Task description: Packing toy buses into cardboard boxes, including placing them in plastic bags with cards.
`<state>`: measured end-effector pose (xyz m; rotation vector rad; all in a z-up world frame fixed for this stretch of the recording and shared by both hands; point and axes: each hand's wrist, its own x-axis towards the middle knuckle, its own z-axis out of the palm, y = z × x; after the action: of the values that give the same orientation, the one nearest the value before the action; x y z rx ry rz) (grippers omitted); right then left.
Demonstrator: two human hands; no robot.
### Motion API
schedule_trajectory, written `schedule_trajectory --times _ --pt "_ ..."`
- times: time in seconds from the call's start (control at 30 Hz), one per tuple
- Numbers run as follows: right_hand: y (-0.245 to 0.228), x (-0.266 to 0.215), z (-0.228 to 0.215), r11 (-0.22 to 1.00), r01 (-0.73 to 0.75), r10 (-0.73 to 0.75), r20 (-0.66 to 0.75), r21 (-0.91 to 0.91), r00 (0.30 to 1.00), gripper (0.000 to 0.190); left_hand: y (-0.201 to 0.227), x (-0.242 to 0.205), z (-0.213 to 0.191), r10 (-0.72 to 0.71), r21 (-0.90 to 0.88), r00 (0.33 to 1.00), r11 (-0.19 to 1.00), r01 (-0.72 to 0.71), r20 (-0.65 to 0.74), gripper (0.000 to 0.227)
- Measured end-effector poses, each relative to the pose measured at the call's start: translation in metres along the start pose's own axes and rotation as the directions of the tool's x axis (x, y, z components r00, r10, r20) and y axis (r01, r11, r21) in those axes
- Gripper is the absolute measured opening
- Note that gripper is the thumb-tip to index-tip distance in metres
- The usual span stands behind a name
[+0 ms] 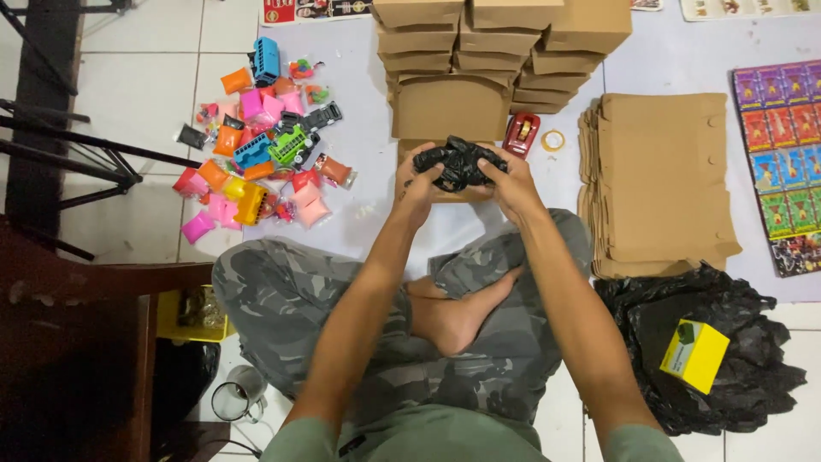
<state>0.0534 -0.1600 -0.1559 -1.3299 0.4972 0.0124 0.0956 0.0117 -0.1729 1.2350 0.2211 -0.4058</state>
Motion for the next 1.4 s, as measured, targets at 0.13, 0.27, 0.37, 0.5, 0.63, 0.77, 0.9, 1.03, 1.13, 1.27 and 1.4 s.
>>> schedule_trajectory --times 0.13,0.27,0.37,0.5,0.63,0.77,0.9,1.03,1.13,1.27,1.4 --pt "0.034 0.037 0.002 0.995 -0.089 0.089 0.001 0.054 0.996 0.040 -0.016 0.033 -0.001 -0.147 -0.043 0.987 0.989 0.145 -0.064 0.045" --pt "0.064 0.073 0.001 0.984 -0.174 0.175 -0.053 0.024 0.983 0.044 -0.049 0.072 -0.008 -0.460 -0.314 0.881 0.858 0.407 -0.116 0.062" --pt "0.087 0.094 0.000 0.972 -0.232 0.230 -0.100 -0.018 0.968 0.044 -0.104 0.104 -0.024 -0.275 0.048 0.912 0.952 0.303 -0.303 0.033" --pt "0.118 0.112 -0.012 0.930 -0.203 0.172 -0.127 -0.307 0.977 0.043 -0.113 0.103 -0.030 -0.027 0.346 0.939 0.926 0.154 -0.344 0.028" --pt "0.126 0.118 -0.015 0.684 -0.087 0.017 -0.103 -0.724 0.995 0.045 -0.085 0.063 -0.016 0.301 0.795 0.939 0.604 -0.052 -0.167 0.074" --pt "0.097 0.084 0.002 0.489 -0.013 -0.055 -0.046 -0.872 0.997 0.044 -0.058 0.042 -0.010 0.233 0.969 0.970 0.214 -0.124 0.072 0.067" --pt "0.064 0.055 0.018 0.392 0.076 -0.136 0.023 -0.917 0.990 0.045 -0.026 0.027 -0.015 0.491 0.993 0.869 0.057 -0.105 0.063 0.041" --pt "0.057 0.035 0.034 0.183 0.297 -0.420 0.198 -0.937 0.885 0.031 -0.048 0.053 -0.051 0.525 0.950 0.837 0.313 -0.022 -0.153 0.059" --pt "0.080 0.047 0.036 0.010 0.418 -0.431 0.373 -0.908 0.821 0.027 -0.061 0.075 -0.075 0.465 0.827 0.879 0.531 -0.186 -0.101 0.067" --pt "0.106 0.065 0.037 -0.021 0.447 -0.188 0.443 -0.894 0.877 0.042 -0.066 0.083 -0.082 0.259 0.707 0.964 0.691 -0.146 -0.054 0.058" --pt "0.113 0.076 0.031 0.006 0.483 -0.148 0.477 -0.876 0.867 0.053 -0.085 0.105 -0.087 0.258 0.737 0.962 0.667 -0.106 -0.095 0.040"
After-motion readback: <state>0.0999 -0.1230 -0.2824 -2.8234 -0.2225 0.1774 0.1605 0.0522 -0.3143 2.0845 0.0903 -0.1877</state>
